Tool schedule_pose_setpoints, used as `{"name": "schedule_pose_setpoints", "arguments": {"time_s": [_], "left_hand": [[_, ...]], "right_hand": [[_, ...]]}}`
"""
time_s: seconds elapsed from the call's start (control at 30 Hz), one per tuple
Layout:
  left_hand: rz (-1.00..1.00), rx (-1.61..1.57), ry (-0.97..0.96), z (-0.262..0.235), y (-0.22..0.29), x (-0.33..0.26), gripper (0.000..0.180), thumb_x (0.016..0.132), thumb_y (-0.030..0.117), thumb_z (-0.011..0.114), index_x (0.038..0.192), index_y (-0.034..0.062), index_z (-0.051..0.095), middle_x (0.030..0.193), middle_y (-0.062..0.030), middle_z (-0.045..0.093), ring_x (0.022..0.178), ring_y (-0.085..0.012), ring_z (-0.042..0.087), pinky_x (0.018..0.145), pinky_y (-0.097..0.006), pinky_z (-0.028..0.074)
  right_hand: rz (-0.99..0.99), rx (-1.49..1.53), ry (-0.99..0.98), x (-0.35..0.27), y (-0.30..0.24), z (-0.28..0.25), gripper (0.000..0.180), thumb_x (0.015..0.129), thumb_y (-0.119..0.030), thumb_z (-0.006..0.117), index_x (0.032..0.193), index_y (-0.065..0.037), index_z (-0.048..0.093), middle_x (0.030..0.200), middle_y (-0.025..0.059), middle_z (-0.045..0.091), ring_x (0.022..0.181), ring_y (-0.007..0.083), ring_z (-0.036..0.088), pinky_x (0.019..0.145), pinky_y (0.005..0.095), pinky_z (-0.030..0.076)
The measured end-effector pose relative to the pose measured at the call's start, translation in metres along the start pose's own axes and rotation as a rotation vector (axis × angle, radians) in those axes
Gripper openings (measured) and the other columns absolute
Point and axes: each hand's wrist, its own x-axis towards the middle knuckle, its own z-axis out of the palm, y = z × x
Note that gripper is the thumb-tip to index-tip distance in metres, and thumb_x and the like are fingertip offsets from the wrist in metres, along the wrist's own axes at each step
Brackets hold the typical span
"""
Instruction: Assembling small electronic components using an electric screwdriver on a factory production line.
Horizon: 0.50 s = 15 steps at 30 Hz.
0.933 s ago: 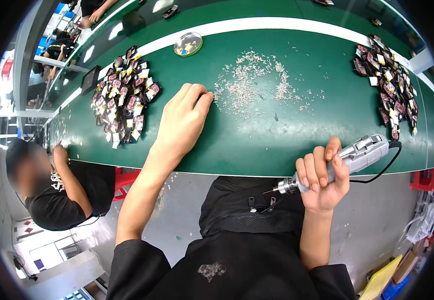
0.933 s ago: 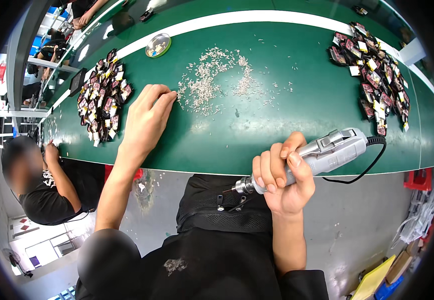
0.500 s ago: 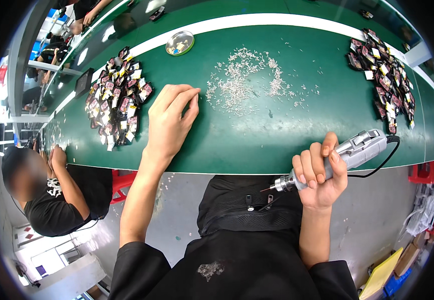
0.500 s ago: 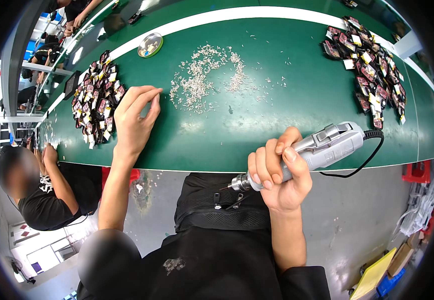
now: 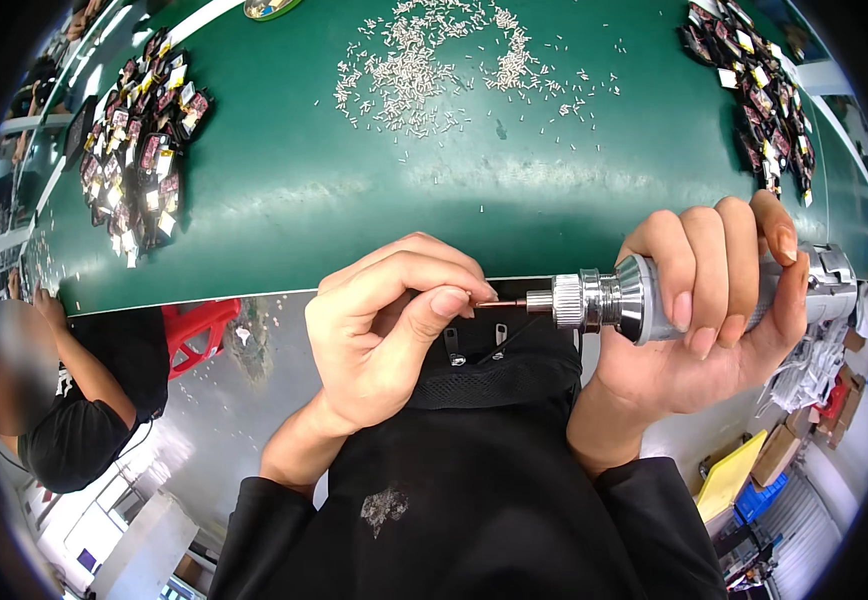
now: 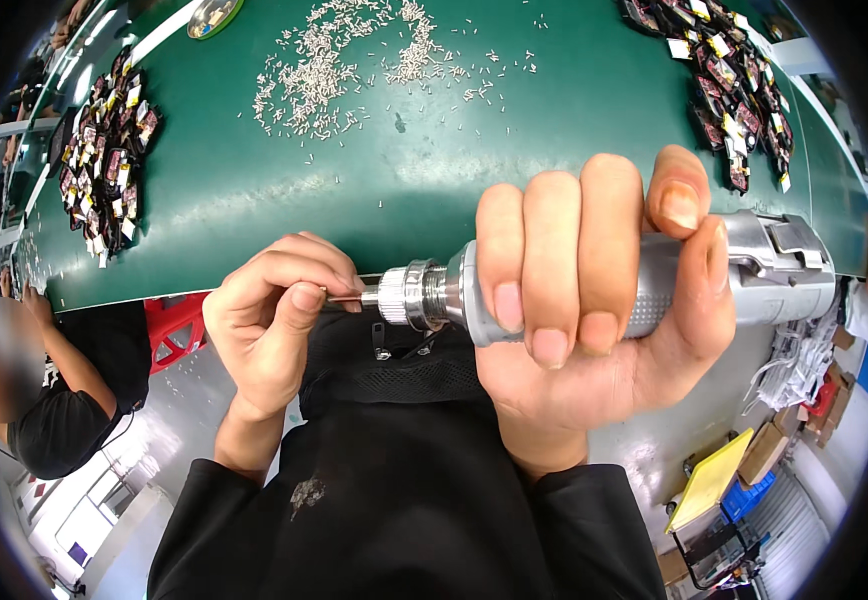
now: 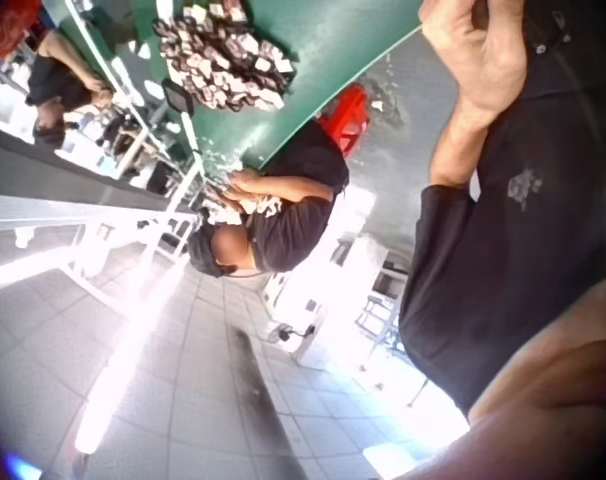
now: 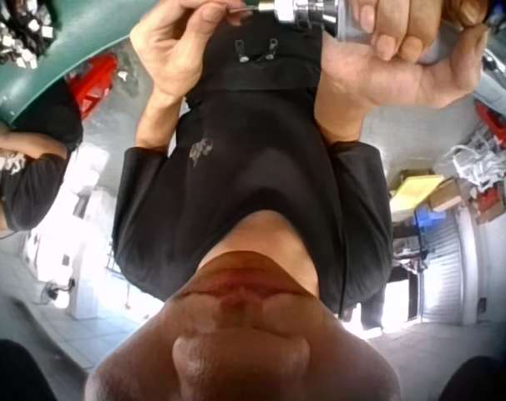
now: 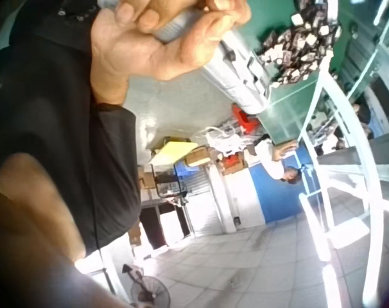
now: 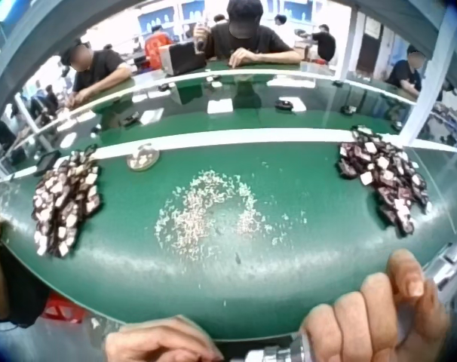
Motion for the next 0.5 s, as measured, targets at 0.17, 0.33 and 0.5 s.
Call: {"name": "schedule_pose_setpoints", "arguments": {"time_s": [0.17,0.33,0.5], "left_hand": [[-0.065,-0.234,0.018,0.0127,-0.0018,-0.004,0.02,0.091,0.01,0.056,0.085,-0.0089,0.056,0.076,-0.017,0.057,0.066,-0.0203,0.054,0.057,-0.03,0.048],[-0.084,-0.213,-0.016,0.0119,-0.0032,-0.0041,0.02,0.091,0.01,0.055,0.085,-0.0086,0.056,0.076,-0.0161,0.057,0.066,-0.0196,0.054,0.057,-0.029,0.048],[-0.007,-0.071,-0.025,0.0111,-0.0026,-0.0028,0.017,0.089,0.007,0.056,0.083,-0.0086,0.057,0.075,-0.0156,0.058,0.065,-0.0191,0.054,0.057,-0.028,0.046]], "right_hand": [[-0.036,-0.049,0.04,-0.0041,0.0009,-0.0012,0.012,0.089,-0.016,0.05,0.089,-0.004,0.048,0.051,-0.0035,0.038,0.04,0.0073,0.037,0.048,0.0239,0.036],[-0.032,-0.058,0.041,-0.0039,0.0009,-0.0028,0.012,0.089,-0.016,0.05,0.089,-0.004,0.048,0.051,-0.0035,0.038,0.04,0.0075,0.037,0.049,0.0242,0.036],[-0.048,-0.092,0.008,-0.0064,0.0014,0.0013,0.011,0.089,-0.016,0.05,0.089,-0.005,0.049,0.051,-0.0034,0.039,0.04,0.0075,0.037,0.049,0.0242,0.036]]}}
